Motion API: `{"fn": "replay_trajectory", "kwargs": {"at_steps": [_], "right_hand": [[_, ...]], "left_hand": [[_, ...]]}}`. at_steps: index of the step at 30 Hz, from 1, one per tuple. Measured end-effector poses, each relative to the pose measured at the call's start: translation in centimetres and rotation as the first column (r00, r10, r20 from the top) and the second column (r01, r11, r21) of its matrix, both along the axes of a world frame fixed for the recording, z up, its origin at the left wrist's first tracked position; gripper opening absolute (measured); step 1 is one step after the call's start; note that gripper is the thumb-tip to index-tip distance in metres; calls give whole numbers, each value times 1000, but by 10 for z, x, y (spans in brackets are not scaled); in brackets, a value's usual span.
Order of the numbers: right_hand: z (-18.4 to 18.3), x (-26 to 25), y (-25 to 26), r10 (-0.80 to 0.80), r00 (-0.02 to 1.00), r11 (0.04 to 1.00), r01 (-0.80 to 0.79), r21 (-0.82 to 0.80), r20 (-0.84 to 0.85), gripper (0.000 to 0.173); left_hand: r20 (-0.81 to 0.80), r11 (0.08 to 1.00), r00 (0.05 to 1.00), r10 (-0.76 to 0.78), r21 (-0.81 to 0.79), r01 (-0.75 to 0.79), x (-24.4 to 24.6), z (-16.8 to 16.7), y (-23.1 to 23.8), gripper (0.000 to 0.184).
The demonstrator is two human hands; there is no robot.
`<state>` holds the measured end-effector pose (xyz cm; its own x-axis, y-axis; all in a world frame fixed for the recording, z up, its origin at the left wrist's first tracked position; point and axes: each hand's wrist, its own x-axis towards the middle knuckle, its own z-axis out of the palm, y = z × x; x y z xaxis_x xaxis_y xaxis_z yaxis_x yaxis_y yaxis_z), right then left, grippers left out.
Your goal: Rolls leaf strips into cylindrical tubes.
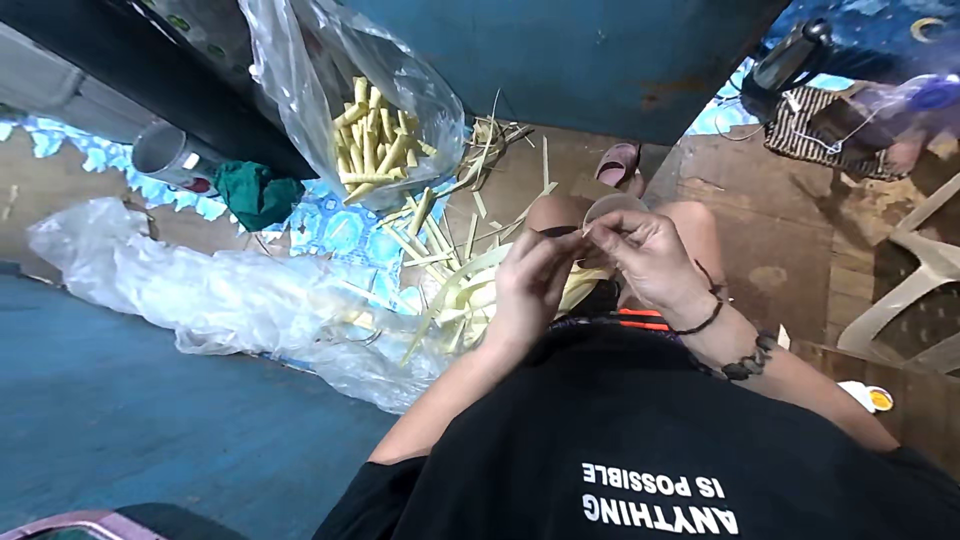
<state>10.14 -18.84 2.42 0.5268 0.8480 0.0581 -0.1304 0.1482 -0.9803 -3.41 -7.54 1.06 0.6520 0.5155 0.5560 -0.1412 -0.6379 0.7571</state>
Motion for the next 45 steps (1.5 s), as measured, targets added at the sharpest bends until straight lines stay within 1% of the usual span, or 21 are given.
{"fn": "replay_trajectory", "kwargs": {"at_steps": [3, 6, 9, 11, 12, 14, 16, 18, 20, 22, 24, 26, 28, 30, 32, 36, 38, 40, 41, 43, 45], "right_hand": [[-1, -5, 2, -69, 997, 979, 62, -195, -31, 14], [-4, -4, 0, -83, 996, 975, 74, -209, -36, 13], [-4, -3, 0, -138, 989, 979, 143, -148, 43, 10], [-3, -7, 1, -168, 965, 977, 190, -97, 199, 9], [-3, -9, 2, -195, 915, 975, 221, -36, 355, 10], [-10, -11, 2, -277, 657, 959, 233, 161, 701, 13], [-16, -7, 0, -324, 351, 945, 81, 316, 879, 13], [-18, 1, -1, -320, 183, 940, -64, 336, 929, 14], [-22, 7, -3, -313, 230, 929, -128, 347, 921, 14], [-20, 11, -4, -273, 376, 928, -141, 346, 885, 20], [-8, 8, -4, -214, 556, 955, -53, 291, 803, 22], [6, 6, 0, -217, 644, 973, 80, 218, 733, 19], [6, 2, 1, -297, 568, 954, 149, 259, 767, 16], [-1, 0, 0, -391, 423, 916, 86, 393, 818, 13], [-11, 1, -5, -408, 340, 895, -35, 445, 847, 12], [-14, 2, -12, -397, 318, 880, -137, 455, 861, 19], [-12, 1, -10, -394, 383, 869, -142, 474, 836, 18], [-9, -2, -7, -375, 537, 878, -56, 476, 756, 10], [-2, -3, -7, -340, 618, 904, 8, 427, 709, 9], [15, 0, -9, -235, 735, 962, 81, 261, 636, 17], [28, 6, -11, -41, 839, 997, 0, 74, 543, 33]], "left_hand": [[-76, 962, 997, 34, 273, -12, 2, -22, 3, 17], [-164, 939, 986, -9, 337, 65, 0, -34, 8, 25], [-190, 979, 978, -82, 167, 114, -2, -37, 8, 29], [-150, 983, 983, -108, -166, 83, -1, -28, 6, 21], [-137, 930, 984, -115, -364, 58, 0, -21, 6, 17], [-112, 773, 980, -162, -632, 56, 0, -3, 5, 24], [-79, 700, 977, -198, -709, 84, -2, 7, 5, 31], [-89, 699, 972, -216, -710, 90, -7, 15, 3, 32], [-40, 641, 949, -314, -746, 180, -15, 23, 2, 20], [-20, 623, 928, -372, -746, 234, -18, 27, 5, 27], [-48, 682, 918, -393, -685, 256, -17, 26, 10, 26], [-60, 752, 928, -367, -606, 258, -13, 22, 12, 18], [-58, 801, 967, -247, -575, 169, -9, 15, 11, 6], [-32, 794, 990, -141, -600, 94, -6, 13, 8, 7], [4, 701, 990, -140, -705, 102, -9, 21, 0, 10], [200, 185, 928, -313, -946, 267, -15, 32, -5, 22], [256, 37, 872, -417, -954, 298, -13, 25, -2, 16], [192, 141, 855, -482, -946, 292, -10, 21, 0, 23], [131, 281, 862, -491, -912, 299, -9, 19, 0, 22], [43, 568, 874, -484, -744, 351, -10, 15, 1, 16], [19, 691, 886, -463, -618, 374, -10, 19, 0, 15]]}}
